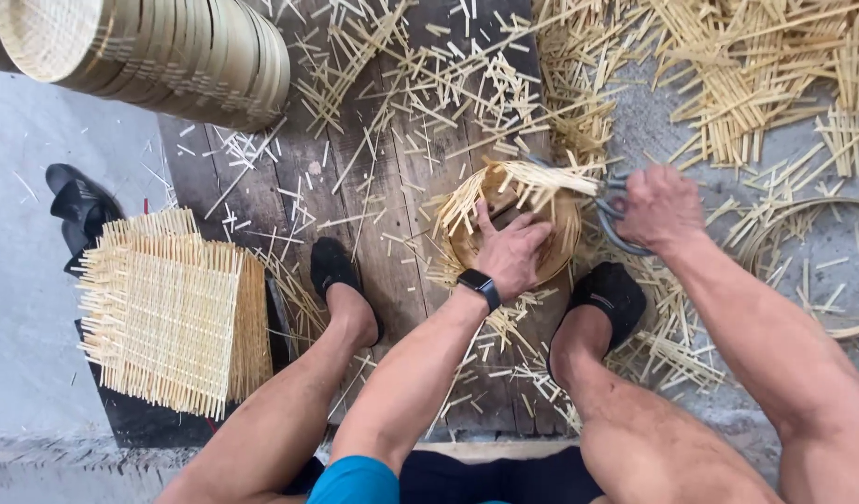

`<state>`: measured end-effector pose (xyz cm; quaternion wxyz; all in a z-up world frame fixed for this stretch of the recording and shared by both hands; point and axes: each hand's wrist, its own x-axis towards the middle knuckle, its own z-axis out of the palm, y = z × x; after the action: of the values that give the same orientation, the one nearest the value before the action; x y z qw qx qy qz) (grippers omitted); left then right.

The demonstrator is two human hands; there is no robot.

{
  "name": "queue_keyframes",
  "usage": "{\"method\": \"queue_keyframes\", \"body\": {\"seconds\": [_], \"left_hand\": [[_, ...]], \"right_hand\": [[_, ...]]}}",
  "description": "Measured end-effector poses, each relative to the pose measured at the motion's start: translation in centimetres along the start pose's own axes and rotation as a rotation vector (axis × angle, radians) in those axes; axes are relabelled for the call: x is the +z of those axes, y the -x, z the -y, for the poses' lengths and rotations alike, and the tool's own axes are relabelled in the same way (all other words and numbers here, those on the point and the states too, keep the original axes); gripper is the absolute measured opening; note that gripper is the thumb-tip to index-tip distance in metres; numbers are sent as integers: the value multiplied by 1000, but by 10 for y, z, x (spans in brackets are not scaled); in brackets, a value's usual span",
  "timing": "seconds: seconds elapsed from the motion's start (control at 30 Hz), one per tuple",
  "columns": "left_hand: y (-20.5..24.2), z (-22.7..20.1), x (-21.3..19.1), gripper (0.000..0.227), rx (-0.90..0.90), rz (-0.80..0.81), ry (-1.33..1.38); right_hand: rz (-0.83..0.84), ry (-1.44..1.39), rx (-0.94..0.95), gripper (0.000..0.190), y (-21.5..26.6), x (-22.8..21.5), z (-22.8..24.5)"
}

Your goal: The person is crafting a bamboo basket or container by weaving and trimming bamboo strips around a wooden form.

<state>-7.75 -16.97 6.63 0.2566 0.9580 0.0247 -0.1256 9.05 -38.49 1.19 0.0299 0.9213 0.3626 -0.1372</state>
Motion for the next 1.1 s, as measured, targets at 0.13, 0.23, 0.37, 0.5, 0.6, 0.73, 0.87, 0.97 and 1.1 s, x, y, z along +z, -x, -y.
{"method": "queue_keyframes", "body": {"seconds": [0.13, 0.23, 0.37, 0.5, 0.6, 0.73, 0.87, 0.97, 1.1], "left_hand": [[11, 13, 3, 37, 115, -155, -21], [15, -6, 19, 33, 7, -251, 102], [16, -10, 11, 36, -39, -158, 107], [16, -6, -22, 36, -86, 6, 146], [28, -2, -4, 35, -184, -253, 278], [-5, -4, 29, 142, -847, -488, 181], [5, -15, 23, 117, -696, -324, 32], [13, -6, 10, 114, -661, -275, 2], [26, 5, 2, 116, -514, -178, -6]], "right_hand": [[198, -118, 28, 39, 8, 14, -35], [114, 66, -48, 67, 5, -13, -16], [-117, -11, -42, 68, 3, -20, 19], [-184, -63, -44, 51, -1, 28, -2], [-110, -80, -17, 41, 10, 47, -12], [-239, -142, -19, 52, 15, 0, 6], [-274, 72, -48, 63, -6, -7, 26], [-86, 6, -34, 38, -6, 33, 4], [16, -86, -13, 34, 10, 34, -8]]}}
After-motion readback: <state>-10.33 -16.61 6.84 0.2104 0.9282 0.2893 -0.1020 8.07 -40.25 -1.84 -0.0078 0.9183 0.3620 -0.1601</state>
